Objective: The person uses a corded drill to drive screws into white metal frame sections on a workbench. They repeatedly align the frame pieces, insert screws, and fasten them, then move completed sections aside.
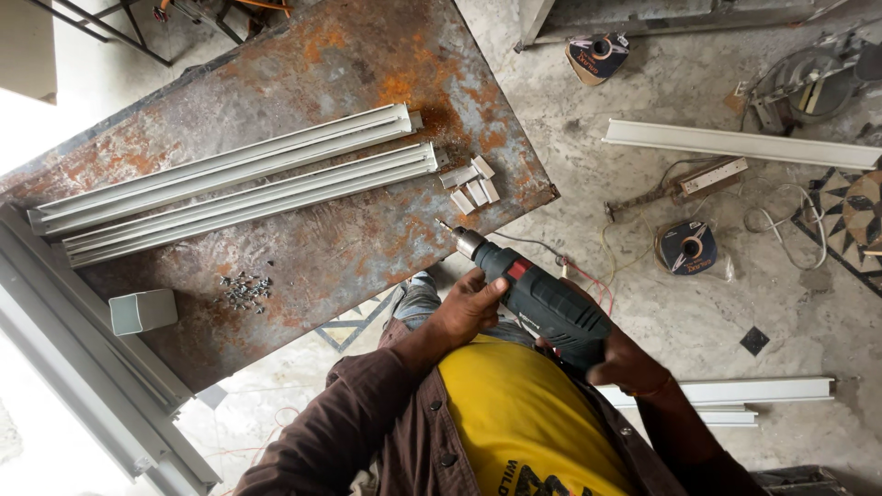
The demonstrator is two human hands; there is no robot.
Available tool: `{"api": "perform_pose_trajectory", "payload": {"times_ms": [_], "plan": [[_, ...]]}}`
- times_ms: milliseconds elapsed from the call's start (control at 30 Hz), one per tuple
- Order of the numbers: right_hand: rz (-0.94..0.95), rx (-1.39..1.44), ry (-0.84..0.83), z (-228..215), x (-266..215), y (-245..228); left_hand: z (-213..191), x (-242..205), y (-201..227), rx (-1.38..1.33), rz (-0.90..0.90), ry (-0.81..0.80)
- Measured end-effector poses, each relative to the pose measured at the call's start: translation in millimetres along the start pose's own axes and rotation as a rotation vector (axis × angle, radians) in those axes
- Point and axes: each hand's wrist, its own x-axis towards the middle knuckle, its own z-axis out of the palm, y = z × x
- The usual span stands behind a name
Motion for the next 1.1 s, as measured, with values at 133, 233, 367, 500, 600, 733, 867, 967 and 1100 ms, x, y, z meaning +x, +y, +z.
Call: {"api": "perform_pose_trajectory", "payload": {"times_ms": [133, 233, 367, 500, 600, 733, 867, 967, 1100], "plan": [[0.049, -0.095, 0.371, 0.6, 1.2, 32.0, -1.6, 11.2, 23.3, 0.387, 0.036, 0.063], [0.070, 0.034, 0.482, -1.9, 3.7, 44.9, -16.3, 15.3, 62.1, 0.675, 0.108, -0.129], [0.019, 0.062, 0.604, -0.6, 9.9, 46.9, -74.8, 54.2, 155.3, 1.605, -0.129, 0.258], [0.063, 0.108, 0.752, 15.4, 17.9, 43.6, -139.5, 101.4, 228.4, 2.161, 0.180, 0.180], [0.161, 0.164, 0.836, 35.8, 25.2, 40.4, -164.9, 135.0, 240.9, 2.300, 0.216, -0.008], [0.293, 0.174, 0.926, 49.9, 33.7, 36.1, -180.7, 163.6, 238.7, 2.363, 0.222, -0.139], [0.336, 0.127, 0.931, 59.9, 41.2, 32.3, -187.0, 183.6, 241.0, 2.396, 0.199, -0.257], [0.329, 0.174, 0.931, 66.1, 52.8, 27.0, -194.5, 187.0, 244.3, 2.400, 0.262, -0.303], [0.361, 0.146, 0.905, 70.5, 66.3, 13.8, -196.9, 191.2, 242.0, 2.409, 0.332, -0.287]]}}
